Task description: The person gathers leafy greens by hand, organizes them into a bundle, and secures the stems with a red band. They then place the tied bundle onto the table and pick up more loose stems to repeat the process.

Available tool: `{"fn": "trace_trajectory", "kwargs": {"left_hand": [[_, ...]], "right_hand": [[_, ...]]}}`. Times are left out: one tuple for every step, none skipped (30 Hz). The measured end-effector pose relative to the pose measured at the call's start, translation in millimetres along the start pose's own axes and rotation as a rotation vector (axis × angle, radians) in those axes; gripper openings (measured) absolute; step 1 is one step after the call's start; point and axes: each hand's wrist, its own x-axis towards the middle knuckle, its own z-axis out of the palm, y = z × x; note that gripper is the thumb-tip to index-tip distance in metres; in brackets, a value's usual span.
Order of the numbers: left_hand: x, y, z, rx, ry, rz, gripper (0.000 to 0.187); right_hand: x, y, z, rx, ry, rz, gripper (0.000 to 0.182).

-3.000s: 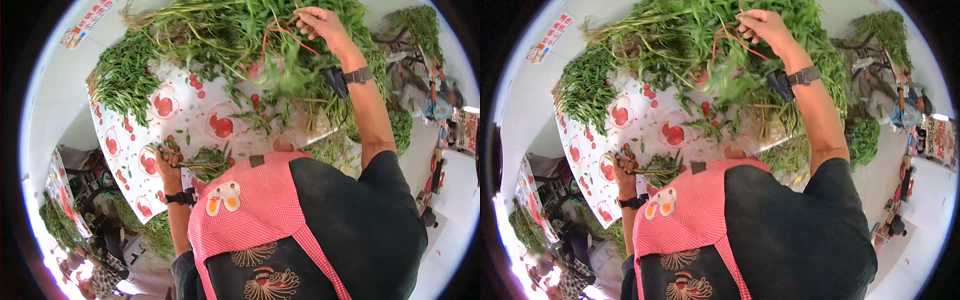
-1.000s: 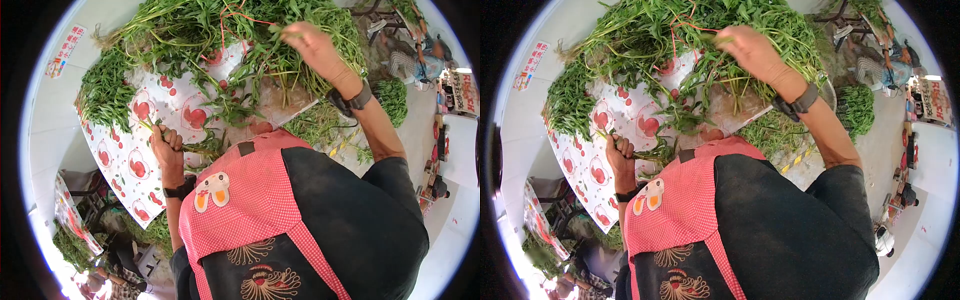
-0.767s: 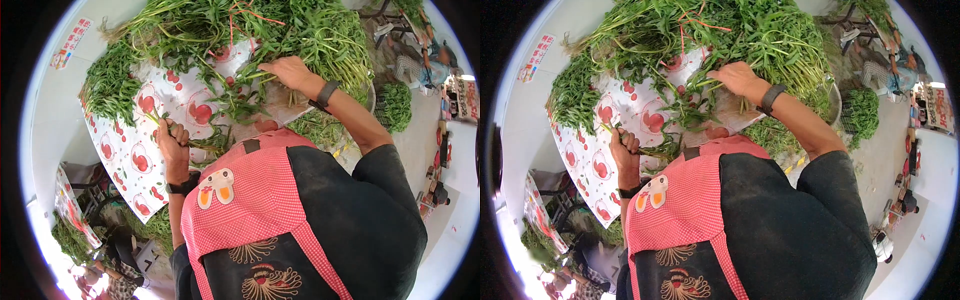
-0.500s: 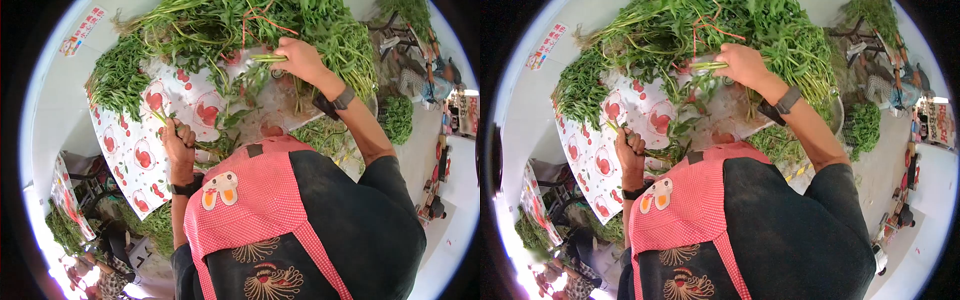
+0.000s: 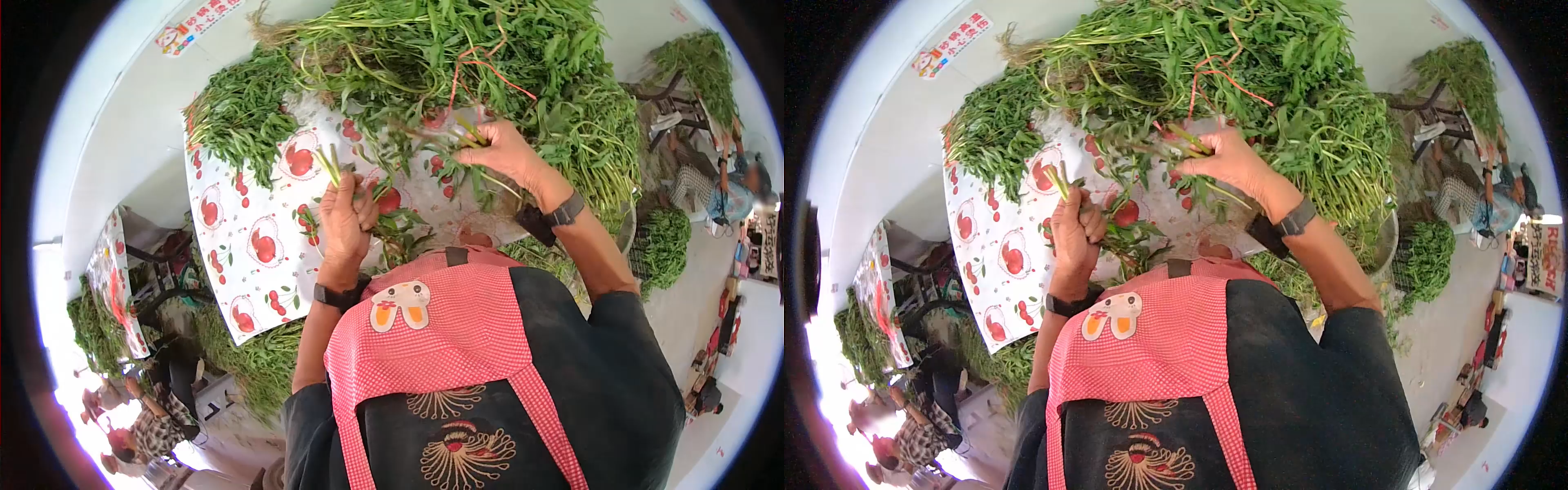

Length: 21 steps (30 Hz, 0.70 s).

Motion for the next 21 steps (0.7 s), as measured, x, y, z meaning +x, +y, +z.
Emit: {"fn": "trace_trajectory", "kwargs": {"left_hand": [[1, 0, 2, -0.002, -0.028, 0.006, 0.021], [0, 2, 6, 0.014, -0.027, -0.005, 0.021], [0, 2, 10, 0.016, -0.015, 0.005, 0.021], [1, 2, 13, 0.017, -0.021, -0.015, 0.022], [2, 1, 16, 0.016, -0.031, -0.036, 0.023], [3, -1, 16, 0.016, -0.054, -0.042, 0.026], [3, -2, 17, 0.014, -0.053, -0.040, 0.026], [2, -3, 20, 0.022, -0.070, -0.036, 0.027], [2, -3, 21, 0.031, -0.089, -0.034, 0.027], [2, -4, 23, 0.031, -0.090, -0.036, 0.027], [2, -5, 24, 0.038, -0.085, -0.038, 0.027], [2, -6, 25, 0.044, -0.080, -0.041, 0.027], [2, -7, 26, 0.043, -0.080, -0.042, 0.027], [2, -7, 27, 0.051, -0.061, -0.045, 0.026], [2, -8, 27, 0.059, -0.042, -0.047, 0.025], [3, -8, 26, 0.059, -0.040, -0.047, 0.025], [3, -9, 24, 0.073, -0.026, -0.063, 0.024], [3, -9, 22, 0.086, -0.013, -0.077, 0.023], [4, -9, 20, 0.086, -0.011, -0.075, 0.023], [5, -8, 17, 0.089, -0.014, -0.069, 0.023], [4, -7, 16, 0.093, -0.016, -0.066, 0.024]], "right_hand": [[1, 6, 5, -0.103, 0.009, -0.026, 0.023], [-1, 7, 12, -0.101, 0.004, -0.018, 0.023], [-1, 13, 22, -0.098, -0.010, -0.025, 0.023], [0, 24, 33, -0.026, 0.006, -0.035, 0.021], [-2, 32, 41, 0.044, 0.024, -0.042, 0.019], [-3, 31, 51, 0.032, 0.052, -0.058, 0.017], [-8, 28, 57, 0.030, 0.050, -0.059, 0.017], [-13, 17, 63, 0.022, 0.089, -0.086, 0.021], [-15, 9, 69, 0.013, 0.131, -0.113, 0.026], [-14, 14, 77, -0.009, 0.183, -0.133, 0.027], [-13, 14, 83, -0.009, 0.184, -0.131, 0.027], [-13, 13, 88, -0.071, 0.241, -0.130, 0.028], [-12, 14, 93, -0.133, 0.298, -0.129, 0.030], [-10, 13, 98, -0.147, 0.314, -0.135, 0.036], [-11, 12, 101, -0.147, 0.313, -0.134, 0.036], [-14, 10, 103, -0.233, 0.286, -0.152, 0.037], [-15, 8, 104, -0.319, 0.259, -0.171, 0.038], [-15, 10, 104, -0.292, 0.203, -0.217, 0.041], [-13, 10, 104, -0.292, 0.201, -0.219, 0.041], [-11, 6, 104, -0.184, 0.262, -0.291, 0.041], [-9, 1, 102, -0.074, 0.321, -0.360, 0.041]]}}
